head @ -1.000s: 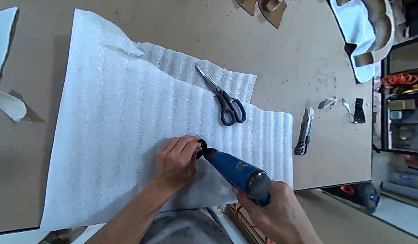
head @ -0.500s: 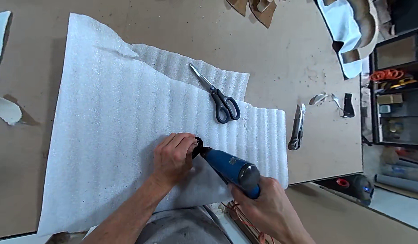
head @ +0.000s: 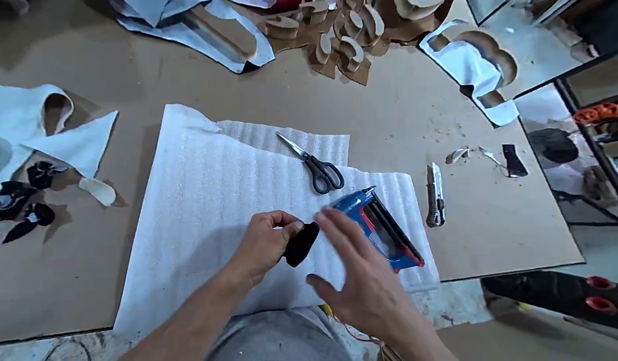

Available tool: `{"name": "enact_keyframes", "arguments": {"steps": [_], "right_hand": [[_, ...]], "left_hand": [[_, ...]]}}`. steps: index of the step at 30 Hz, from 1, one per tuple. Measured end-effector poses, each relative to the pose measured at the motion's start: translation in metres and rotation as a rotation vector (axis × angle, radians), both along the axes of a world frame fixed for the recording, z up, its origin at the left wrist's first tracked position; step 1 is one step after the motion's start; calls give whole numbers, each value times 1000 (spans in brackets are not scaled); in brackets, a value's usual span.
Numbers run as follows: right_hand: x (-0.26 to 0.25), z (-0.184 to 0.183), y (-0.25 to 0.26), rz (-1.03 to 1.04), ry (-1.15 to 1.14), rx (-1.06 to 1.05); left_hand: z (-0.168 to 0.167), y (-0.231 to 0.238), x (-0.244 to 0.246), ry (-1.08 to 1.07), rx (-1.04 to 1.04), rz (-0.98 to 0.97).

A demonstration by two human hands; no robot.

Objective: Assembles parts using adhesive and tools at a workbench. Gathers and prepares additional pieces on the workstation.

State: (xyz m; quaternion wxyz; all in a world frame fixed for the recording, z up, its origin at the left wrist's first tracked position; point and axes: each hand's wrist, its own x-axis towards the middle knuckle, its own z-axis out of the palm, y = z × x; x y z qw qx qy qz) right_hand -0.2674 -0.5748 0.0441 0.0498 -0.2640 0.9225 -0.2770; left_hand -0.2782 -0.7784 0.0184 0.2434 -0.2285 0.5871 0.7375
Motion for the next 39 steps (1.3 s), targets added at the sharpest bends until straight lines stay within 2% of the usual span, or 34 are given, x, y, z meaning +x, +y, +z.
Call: {"name": "enact_keyframes", "arguments": {"steps": [4,6,7,8,10,12,16,18,21,26,29,33,37,39], "right_hand": [[5,-4,-11,54,154,-82],[5,5,-8,39,175,-91],[6,9,-6,30,185,-96],[6,14,-4,24,181,-97],[5,20,2,26,159,-87],[4,26,5,30,148,-66],[7,36,4,68,126,-30],[9,39,2,73,101,-54],[11,42,0,71,3,-270],[12,43,-10,69,-26,-586],[3,32,-19,79,-41,-700],[-14,-11,-56,-33,-387,-941],[-19,-60,-93,-273,-859,-1218],[-16,-75,-98,-448,-1024,-1327]], "left_hand": [[20,13,12,-26,221,44],[29,9,15,24,230,9],[33,7,19,123,141,-13],[34,4,25,289,-33,-28],[32,-7,37,707,-358,-62],[37,-15,43,999,-478,-130],[43,-11,44,1180,-545,-187],[43,-11,42,1219,-544,-163],[46,-9,44,1219,-480,-82],[50,4,51,1085,-224,64],[44,11,49,994,-172,116],[10,4,26,932,-340,206],[-53,-16,8,889,-604,196],[-79,-18,10,879,-688,160]]}}
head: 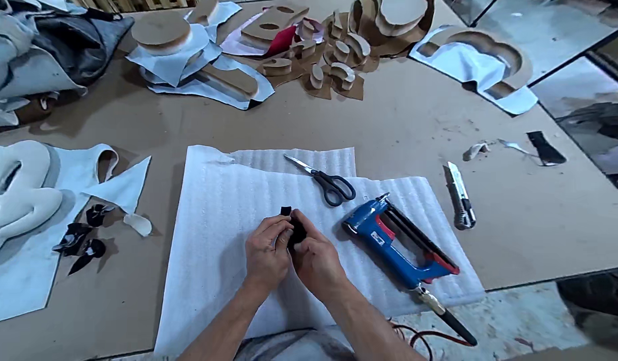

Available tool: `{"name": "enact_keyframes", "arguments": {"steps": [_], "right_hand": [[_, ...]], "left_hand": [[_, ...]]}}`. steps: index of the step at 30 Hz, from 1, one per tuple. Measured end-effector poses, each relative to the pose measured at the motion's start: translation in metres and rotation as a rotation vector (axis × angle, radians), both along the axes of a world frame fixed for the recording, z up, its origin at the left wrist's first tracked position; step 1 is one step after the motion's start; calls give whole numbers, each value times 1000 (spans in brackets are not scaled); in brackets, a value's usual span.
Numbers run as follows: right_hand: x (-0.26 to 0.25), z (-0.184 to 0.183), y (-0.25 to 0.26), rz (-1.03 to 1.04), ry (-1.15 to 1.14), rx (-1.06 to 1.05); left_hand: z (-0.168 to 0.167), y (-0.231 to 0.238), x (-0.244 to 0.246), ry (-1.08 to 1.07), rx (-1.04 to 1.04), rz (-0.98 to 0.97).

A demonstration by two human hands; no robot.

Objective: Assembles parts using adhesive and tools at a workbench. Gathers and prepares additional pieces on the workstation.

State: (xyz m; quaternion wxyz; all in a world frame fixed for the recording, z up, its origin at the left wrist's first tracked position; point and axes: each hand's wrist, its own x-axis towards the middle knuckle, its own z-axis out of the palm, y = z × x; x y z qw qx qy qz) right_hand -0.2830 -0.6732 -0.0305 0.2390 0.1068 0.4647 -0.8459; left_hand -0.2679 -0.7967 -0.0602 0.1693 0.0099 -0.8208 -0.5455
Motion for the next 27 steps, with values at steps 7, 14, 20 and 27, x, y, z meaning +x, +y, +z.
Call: {"name": "enact_keyframes", "arguments": {"steps": [7,14,20,27], "right_hand": [[17,3,58,31,257,898],[9,-3,173,264,442,1854],[-11,46,179,463,337,1801],[-17,87,149,685,768,1475]], "left_hand": [[-37,15,21,84,-227,-24],[-32,16,21,73,-261,-41],[-32,15,22,45,-220,-53],[-32,10,22,54,-181,-99]]}}
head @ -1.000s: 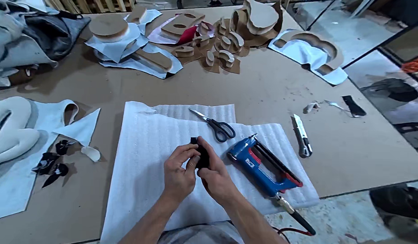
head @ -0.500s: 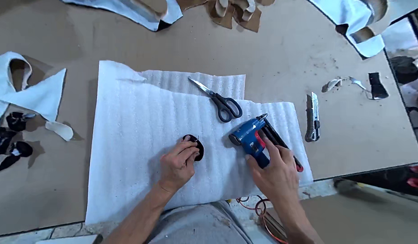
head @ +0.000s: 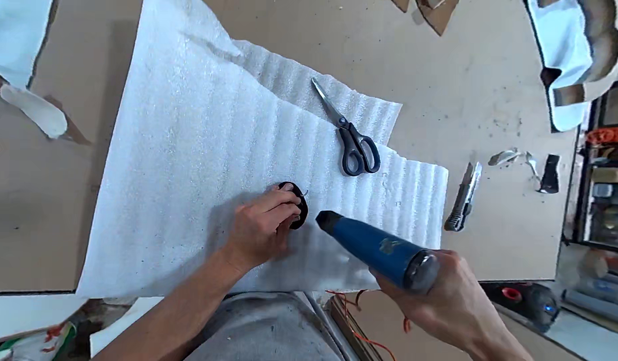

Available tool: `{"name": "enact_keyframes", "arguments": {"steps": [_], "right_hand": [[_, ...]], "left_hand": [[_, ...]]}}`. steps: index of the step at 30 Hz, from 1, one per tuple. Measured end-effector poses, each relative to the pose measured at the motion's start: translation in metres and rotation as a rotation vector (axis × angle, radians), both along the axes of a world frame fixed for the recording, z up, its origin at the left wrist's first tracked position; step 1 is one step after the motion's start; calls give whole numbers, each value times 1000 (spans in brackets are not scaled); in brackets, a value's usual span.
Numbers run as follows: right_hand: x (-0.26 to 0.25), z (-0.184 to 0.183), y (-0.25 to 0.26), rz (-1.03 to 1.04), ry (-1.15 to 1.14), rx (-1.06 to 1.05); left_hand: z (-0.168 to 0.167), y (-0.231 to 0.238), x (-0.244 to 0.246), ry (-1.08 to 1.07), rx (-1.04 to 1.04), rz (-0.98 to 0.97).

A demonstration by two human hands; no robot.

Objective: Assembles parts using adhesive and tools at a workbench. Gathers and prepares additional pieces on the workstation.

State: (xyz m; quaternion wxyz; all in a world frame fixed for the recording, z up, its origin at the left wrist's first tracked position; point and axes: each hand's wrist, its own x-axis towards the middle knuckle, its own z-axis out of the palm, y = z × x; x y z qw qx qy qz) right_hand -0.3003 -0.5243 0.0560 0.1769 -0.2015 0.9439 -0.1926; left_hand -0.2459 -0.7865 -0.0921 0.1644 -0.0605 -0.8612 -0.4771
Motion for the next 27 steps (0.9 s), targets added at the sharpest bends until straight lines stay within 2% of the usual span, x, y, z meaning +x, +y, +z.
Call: {"name": "enact_keyframes", "arguments": {"steps": [3,13,16,21,27], "right_hand": [[-12,-7,-11,133,25,33],[-21,-22,-22,159,-7,48],[-13,-13,-17,88,-18,63],[27,13,-16,-158,-45,53],[63,0,-37,-288,-123,9]], "left_hand": [[2,-1,0,-11,16,-16],[1,-2,-2,-16,-7,-34],[3,1,-2,-20,9,-27],[3,0,-3,-38,-48,-8],[4,-4,-7,-46,-95,-29]]}}
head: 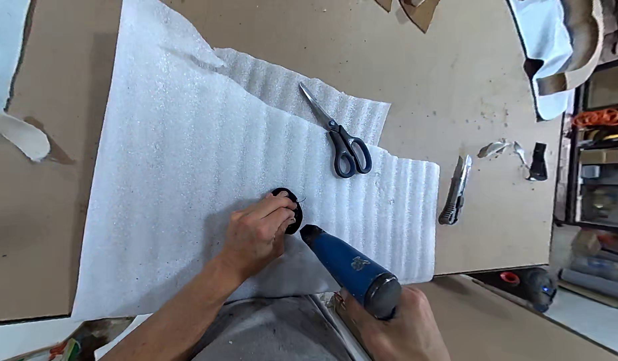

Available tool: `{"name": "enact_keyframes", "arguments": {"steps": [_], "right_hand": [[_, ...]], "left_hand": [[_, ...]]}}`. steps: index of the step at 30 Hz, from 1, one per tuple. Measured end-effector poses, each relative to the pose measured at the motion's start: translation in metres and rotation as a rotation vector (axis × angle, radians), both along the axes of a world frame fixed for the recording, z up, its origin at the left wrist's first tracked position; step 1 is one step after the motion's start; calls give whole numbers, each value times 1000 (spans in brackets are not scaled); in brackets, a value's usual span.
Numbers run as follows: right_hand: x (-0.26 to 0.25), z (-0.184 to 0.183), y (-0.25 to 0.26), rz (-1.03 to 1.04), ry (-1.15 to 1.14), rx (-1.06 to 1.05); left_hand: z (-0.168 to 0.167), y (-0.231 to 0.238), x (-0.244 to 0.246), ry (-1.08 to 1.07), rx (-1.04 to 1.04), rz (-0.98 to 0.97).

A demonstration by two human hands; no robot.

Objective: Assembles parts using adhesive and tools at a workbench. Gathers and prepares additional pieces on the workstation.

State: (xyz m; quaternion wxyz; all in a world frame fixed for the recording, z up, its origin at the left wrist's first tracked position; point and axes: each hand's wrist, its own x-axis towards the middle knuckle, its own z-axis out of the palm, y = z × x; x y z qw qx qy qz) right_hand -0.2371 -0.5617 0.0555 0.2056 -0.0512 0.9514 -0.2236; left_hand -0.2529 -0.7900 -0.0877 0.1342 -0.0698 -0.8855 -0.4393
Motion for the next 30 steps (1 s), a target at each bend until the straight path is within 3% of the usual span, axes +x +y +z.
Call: {"name": "enact_keyframes", "arguments": {"steps": [9,15,17,20,23,26,30], "right_hand": [[6,-7,-21,-12,37,122],[2,16,32,-182,100,314],[-8,1,56,-180,139,311],[-32,-32,76,-187,118,252],[-48,-47,76,-97,144,248],[-46,-23,50,-1,368,-25],[-37,13,-8,112,195,-685]], "left_hand": [[-1,1,1,25,-21,0],[16,-12,-11,-106,44,-16],[33,-20,-18,-268,279,-14],[70,-33,-29,-622,918,-8],[99,-32,-28,-754,1309,-46],[119,-18,-20,-740,1459,-113],[125,5,-9,-650,1560,-181]]}}
